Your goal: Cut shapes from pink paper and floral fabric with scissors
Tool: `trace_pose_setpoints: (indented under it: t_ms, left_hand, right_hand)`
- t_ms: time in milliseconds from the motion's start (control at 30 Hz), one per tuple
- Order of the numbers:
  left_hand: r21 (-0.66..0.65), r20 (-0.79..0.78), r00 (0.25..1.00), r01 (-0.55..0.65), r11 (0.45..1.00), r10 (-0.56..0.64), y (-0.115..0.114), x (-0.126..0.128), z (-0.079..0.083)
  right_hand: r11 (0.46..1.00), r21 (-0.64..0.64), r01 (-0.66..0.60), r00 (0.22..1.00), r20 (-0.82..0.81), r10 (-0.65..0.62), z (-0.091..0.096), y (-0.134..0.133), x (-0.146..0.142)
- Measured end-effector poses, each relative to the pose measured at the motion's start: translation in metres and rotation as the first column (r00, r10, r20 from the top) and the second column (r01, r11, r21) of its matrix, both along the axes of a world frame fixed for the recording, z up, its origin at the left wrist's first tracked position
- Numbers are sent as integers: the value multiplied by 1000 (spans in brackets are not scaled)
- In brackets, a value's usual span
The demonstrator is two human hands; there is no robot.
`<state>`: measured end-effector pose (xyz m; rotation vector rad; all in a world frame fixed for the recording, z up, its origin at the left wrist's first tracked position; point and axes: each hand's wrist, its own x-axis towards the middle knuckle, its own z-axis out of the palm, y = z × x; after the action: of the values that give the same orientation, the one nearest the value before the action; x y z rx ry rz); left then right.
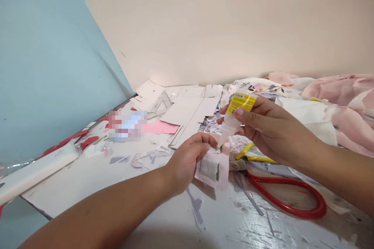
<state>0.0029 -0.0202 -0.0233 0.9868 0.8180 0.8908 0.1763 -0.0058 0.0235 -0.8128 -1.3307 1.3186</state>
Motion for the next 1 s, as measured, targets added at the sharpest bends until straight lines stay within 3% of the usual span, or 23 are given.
trace_pose_setpoints:
  t_ms: [167, 533, 700, 1000]
  left_hand:
    - [12, 46, 999, 22, 1000, -22, -1, -1, 2]
    - [27, 57, 998, -2, 1000, 1, -2, 1, 3]
    - [6, 28, 1000, 6, 1000, -6, -1, -2, -1]
    - [21, -67, 998, -4, 1000, 6, -3, 0, -2]
  right_hand:
    - [998, -51, -48, 996, -73, 44, -5, -3, -3]
    - [994, -93, -64, 996, -62, 58, -5, -4, -5]
    - [997, 39, -61, 998, 24, 60, -3, -9, -7]
    - [954, 229, -195, 960, 245, 137, 0, -25, -7]
